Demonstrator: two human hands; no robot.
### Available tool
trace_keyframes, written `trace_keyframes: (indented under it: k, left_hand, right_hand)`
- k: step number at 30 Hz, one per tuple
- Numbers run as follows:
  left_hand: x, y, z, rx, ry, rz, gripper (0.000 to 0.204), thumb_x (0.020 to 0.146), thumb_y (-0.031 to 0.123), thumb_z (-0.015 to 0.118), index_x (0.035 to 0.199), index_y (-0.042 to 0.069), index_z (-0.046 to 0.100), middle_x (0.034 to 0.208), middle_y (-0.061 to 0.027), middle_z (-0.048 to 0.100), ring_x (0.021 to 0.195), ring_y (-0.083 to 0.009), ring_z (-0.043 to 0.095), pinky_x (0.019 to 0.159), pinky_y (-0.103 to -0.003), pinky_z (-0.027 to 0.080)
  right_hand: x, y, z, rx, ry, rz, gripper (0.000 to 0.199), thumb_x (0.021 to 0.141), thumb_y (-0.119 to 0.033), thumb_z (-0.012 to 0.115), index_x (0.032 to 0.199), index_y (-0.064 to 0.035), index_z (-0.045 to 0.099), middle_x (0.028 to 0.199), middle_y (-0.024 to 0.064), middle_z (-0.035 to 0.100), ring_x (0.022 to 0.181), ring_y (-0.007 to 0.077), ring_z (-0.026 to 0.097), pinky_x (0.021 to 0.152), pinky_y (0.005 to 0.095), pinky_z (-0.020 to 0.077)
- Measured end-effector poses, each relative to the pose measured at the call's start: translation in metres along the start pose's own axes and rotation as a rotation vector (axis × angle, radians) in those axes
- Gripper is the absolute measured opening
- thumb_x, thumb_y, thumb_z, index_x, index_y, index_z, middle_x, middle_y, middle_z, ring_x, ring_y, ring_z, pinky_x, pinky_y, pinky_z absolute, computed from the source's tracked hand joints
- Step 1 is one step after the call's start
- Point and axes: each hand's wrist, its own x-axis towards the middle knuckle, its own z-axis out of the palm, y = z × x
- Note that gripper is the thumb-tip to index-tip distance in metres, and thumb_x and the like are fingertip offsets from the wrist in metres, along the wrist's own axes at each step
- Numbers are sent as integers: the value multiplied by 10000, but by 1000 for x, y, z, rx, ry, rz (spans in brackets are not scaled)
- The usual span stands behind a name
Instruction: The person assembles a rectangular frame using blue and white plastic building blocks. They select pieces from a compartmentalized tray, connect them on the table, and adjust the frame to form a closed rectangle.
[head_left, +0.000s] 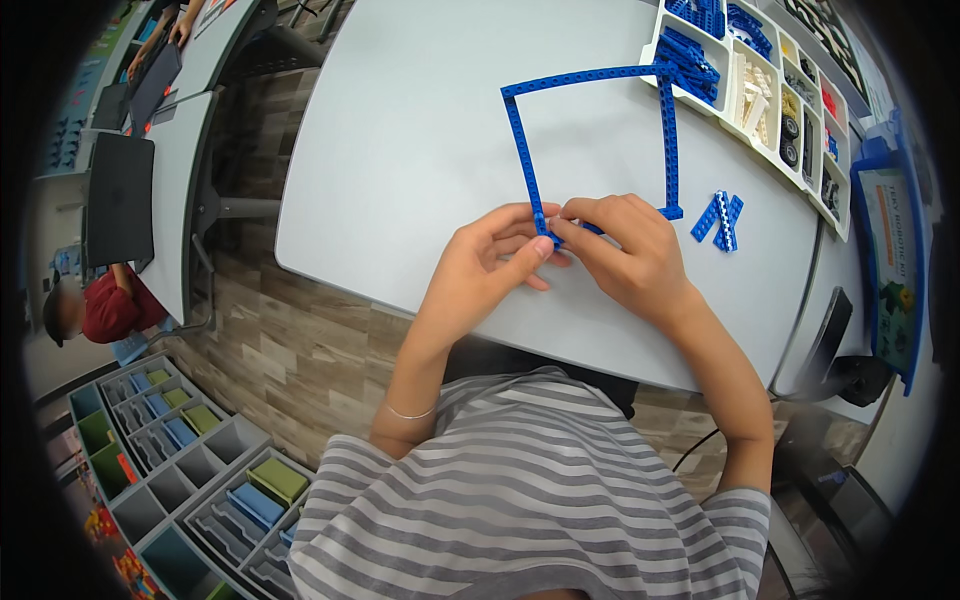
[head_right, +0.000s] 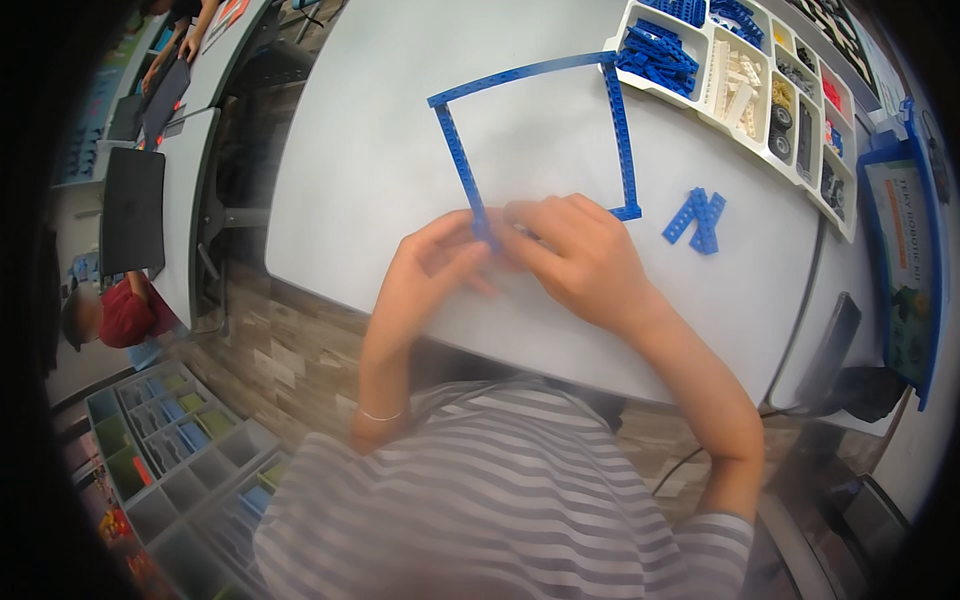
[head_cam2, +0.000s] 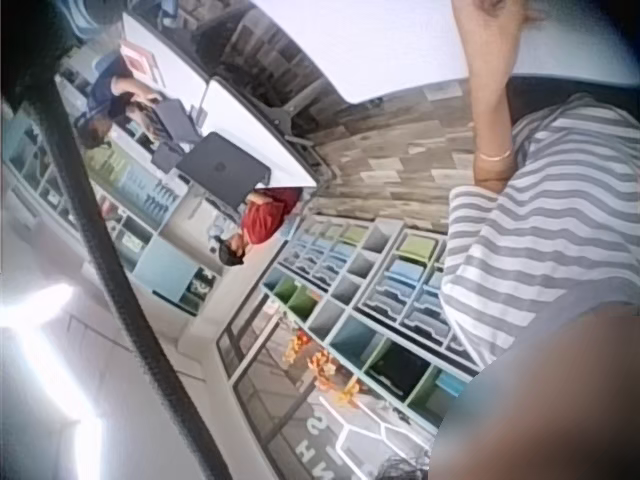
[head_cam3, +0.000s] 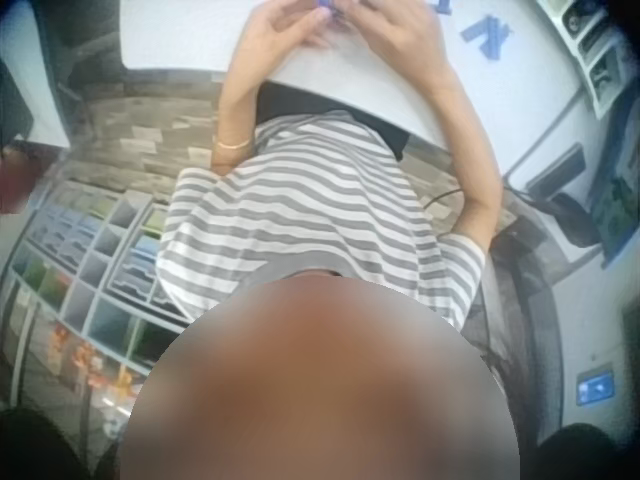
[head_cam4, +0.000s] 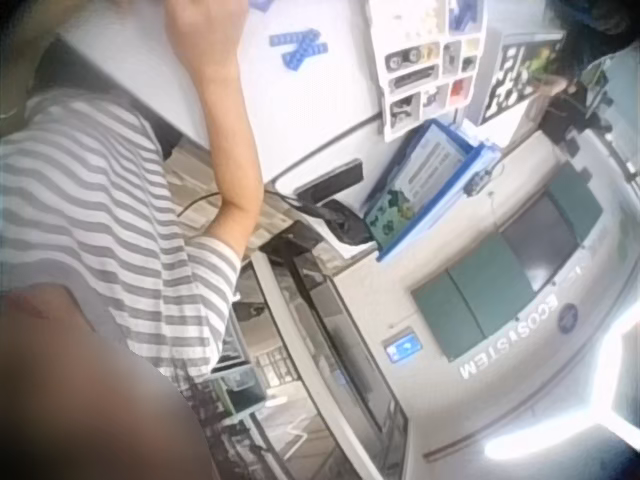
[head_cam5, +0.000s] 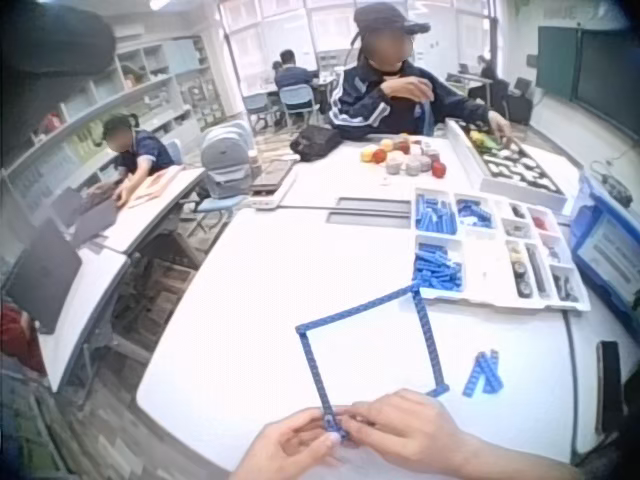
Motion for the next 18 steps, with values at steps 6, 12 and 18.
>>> trace_keyframes:
  k: [6,12,18]
  left_hand:
    - [-3,-10,6,-49,-15,88,381,968,3,705,1320,-102,600,1214,-173,699,1114,-209,703,802,-296,637]
    - [-5,-20,9,-3,47,158,362,940,-44,713,1286,-110,630,1196,-178,708,1089,-203,713,839,-294,641]
    - [-7,-27,11,62,84,217,382,921,-52,730,1289,-108,642,1169,-170,722,1061,-194,723,869,-299,633]
  right_hand:
    - [2,-1,-5,-36,19,-106,301,743,-109,714,1026,-9,725,1094,104,700,862,228,670,719,351,518]
    - [2,-1,-4,-65,33,-129,338,724,-108,711,1046,-5,728,1062,92,687,857,223,659,717,347,505]
    - [1,0,-3,-51,36,-111,378,708,-99,735,1078,-19,735,1005,61,672,820,215,634,690,344,484]
